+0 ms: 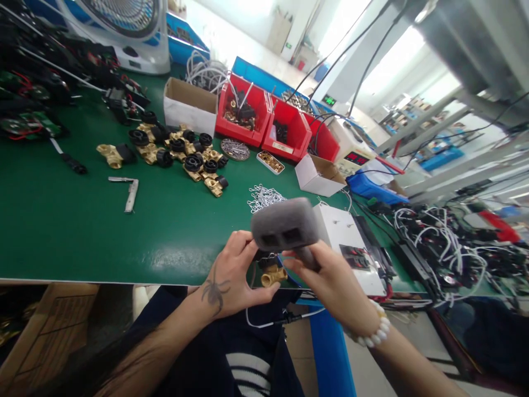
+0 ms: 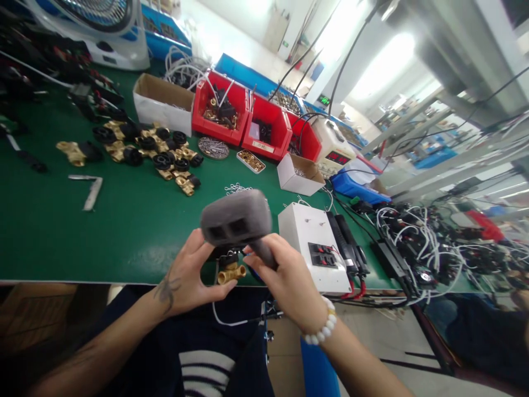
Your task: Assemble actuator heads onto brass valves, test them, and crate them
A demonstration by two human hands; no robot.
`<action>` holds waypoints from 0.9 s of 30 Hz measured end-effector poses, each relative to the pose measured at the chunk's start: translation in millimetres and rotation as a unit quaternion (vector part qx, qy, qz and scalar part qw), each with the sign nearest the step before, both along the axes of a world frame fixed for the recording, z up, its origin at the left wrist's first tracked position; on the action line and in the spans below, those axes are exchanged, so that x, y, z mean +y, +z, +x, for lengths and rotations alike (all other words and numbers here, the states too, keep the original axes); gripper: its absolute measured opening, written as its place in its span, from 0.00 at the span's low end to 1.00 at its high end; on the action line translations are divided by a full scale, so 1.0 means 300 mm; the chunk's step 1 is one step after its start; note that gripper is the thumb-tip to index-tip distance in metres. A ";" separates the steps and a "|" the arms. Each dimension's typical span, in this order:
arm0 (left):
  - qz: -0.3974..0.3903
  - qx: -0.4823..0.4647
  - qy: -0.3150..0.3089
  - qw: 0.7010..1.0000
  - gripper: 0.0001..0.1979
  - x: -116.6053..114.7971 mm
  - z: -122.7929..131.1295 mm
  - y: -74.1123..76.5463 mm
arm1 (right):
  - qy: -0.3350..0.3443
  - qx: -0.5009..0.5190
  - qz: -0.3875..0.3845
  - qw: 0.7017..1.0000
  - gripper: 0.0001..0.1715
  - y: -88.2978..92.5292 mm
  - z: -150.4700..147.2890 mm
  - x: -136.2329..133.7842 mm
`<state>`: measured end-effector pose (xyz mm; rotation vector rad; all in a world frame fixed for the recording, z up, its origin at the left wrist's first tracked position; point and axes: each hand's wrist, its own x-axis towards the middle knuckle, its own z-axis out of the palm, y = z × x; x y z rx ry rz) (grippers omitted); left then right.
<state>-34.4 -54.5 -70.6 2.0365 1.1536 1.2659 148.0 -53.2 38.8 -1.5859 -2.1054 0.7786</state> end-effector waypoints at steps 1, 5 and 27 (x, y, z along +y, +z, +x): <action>0.006 0.003 0.002 1.000 0.28 -0.001 0.003 -0.002 | 0.029 -0.007 0.016 0.999 0.03 -0.016 -0.016 0.008; 0.037 0.021 0.010 0.999 0.23 -0.002 0.020 0.000 | 0.110 -0.048 0.072 0.990 0.12 -0.056 -0.061 0.013; -0.029 -0.032 0.024 0.999 0.33 0.005 0.025 -0.013 | 0.174 -0.029 0.138 0.975 0.10 -0.044 0.019 0.019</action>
